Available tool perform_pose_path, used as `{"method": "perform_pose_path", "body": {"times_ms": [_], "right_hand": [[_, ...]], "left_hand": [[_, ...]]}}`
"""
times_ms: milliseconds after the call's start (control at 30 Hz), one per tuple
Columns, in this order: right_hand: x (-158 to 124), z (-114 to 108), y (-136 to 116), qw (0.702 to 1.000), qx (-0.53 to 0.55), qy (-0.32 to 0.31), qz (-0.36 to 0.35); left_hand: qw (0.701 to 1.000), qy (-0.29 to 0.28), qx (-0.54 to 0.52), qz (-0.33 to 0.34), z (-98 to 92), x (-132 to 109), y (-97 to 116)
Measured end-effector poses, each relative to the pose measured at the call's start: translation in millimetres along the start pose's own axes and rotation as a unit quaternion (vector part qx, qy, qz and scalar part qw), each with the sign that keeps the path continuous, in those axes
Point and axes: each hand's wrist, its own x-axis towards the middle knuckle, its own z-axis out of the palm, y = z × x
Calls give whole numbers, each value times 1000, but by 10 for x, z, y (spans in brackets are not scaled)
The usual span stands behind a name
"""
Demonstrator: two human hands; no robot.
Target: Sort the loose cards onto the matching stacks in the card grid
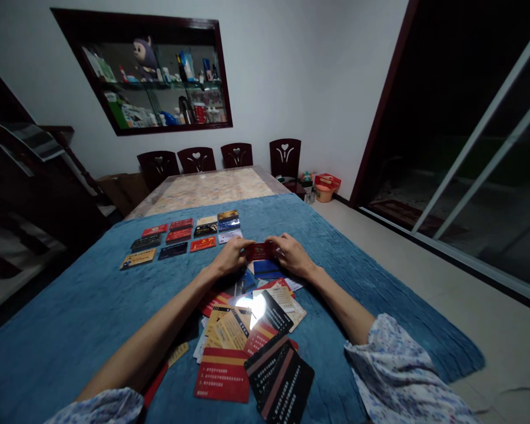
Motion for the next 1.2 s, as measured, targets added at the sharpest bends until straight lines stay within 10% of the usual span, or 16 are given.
{"method": "perform_pose_path", "body": {"times_ms": [1200], "right_hand": [[112,104,163,994,-96,-56,-18]], "left_hand": [[993,-25,53,-107,122,-55,-20]]}}
